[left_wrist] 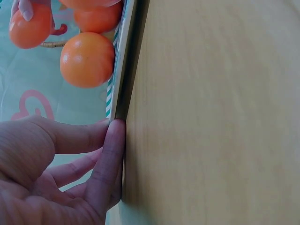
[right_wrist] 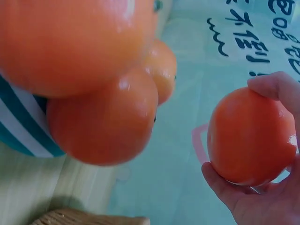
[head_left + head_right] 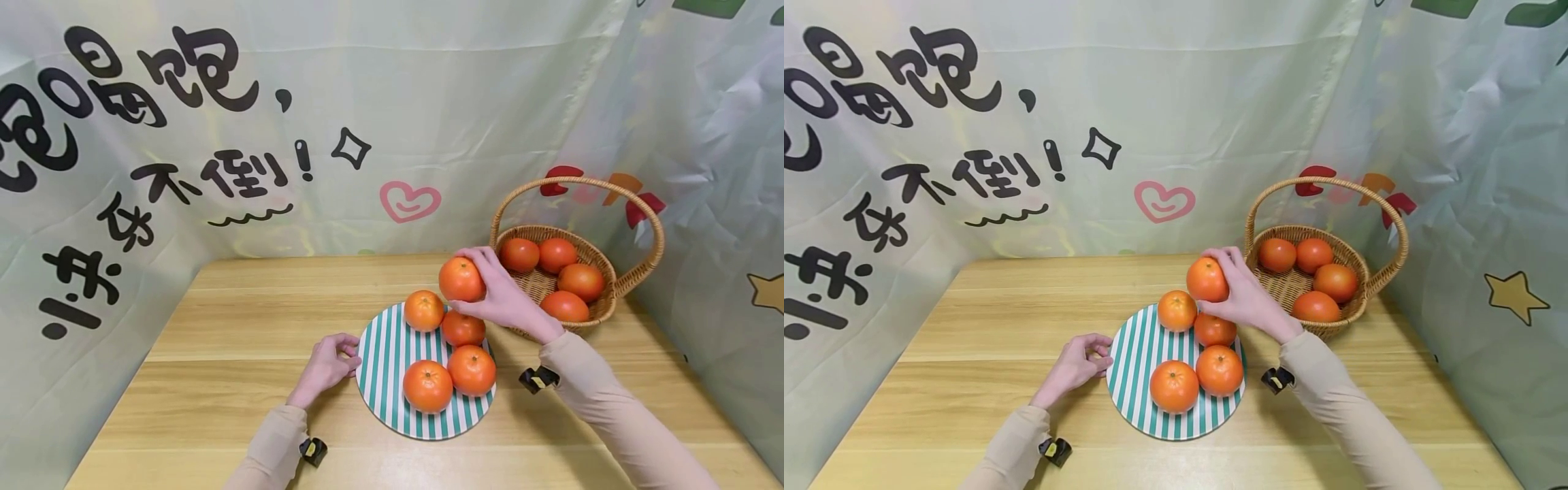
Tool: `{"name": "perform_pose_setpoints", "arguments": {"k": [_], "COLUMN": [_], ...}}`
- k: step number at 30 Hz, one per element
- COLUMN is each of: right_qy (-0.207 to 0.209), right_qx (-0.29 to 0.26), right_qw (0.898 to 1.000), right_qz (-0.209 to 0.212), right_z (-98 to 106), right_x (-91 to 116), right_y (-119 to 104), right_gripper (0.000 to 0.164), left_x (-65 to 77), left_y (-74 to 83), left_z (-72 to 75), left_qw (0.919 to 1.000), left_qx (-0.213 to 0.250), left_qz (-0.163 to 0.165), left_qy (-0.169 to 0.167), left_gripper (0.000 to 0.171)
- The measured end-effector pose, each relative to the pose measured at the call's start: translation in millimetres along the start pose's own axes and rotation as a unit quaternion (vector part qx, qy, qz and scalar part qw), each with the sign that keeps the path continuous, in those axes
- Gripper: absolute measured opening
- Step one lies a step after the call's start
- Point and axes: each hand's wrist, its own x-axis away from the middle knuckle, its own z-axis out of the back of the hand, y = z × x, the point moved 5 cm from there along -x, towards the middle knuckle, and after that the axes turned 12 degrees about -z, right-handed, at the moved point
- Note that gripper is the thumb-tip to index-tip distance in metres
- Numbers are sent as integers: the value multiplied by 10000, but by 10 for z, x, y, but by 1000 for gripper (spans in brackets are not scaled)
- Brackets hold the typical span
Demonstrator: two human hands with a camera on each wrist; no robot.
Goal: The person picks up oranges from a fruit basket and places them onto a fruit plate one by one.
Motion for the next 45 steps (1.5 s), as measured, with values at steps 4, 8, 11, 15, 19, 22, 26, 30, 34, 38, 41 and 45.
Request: {"name": "perform_pose_setpoints", "arguments": {"k": [4, 8, 11, 15, 19, 22, 26, 30, 34, 38, 41, 45], "right_qy": [-103, -245, -314, -411, -572, -663, -764, -848, -928, -1042, -1143, -1292], "right_qx": [33, 45, 113, 254, 397, 523, 558, 563, 593, 659, 684, 746], "right_qw": [9999, 9994, 9989, 9979, 9961, 9943, 9924, 9916, 9914, 9904, 9892, 9867], "right_qz": [99, 241, 318, 423, 544, 647, 785, 803, 709, 625, 607, 643], "right_z": [-57, -140, -182, -244, -315, -366, -429, -479, -517, -556, -580, -601], "right_x": [16, 41, 58, 79, 116, 146, 165, 170, 180, 186, 191, 206], "right_y": [-34, -80, -113, -144, -181, -209, -232, -226, -214, -211, -220, -232], "right_gripper": [75, 74, 76, 78, 78, 76, 73, 71, 70, 67, 67, 68], "left_x": [2, 5, 5, 2, -1, -3, -7, -9, -6, -4, -4, -6], "left_y": [-2, -4, -4, -7, -7, -3, -5, -11, -9, -7, -8, -6], "left_z": [-2, -6, -7, -6, -6, -3, -7, -16, -12, -9, -10, -9], "left_qw": [10000, 10000, 10000, 10000, 10000, 10000, 10000, 9999, 10000, 10000, 10000, 10000], "left_qx": [-4, 13, 27, 19, 2, -26, -40, -46, -28, 3, 7, 10], "left_qz": [36, 77, 80, 52, 21, 8, 55, 96, 64, 64, 74, 40], "left_qy": [0, -6, -10, -7, -4, -12, -21, -25, -21, -19, -22, -13], "left_gripper": [34, 34, 35, 35, 35, 35, 34, 33, 34, 35, 35, 35]}}
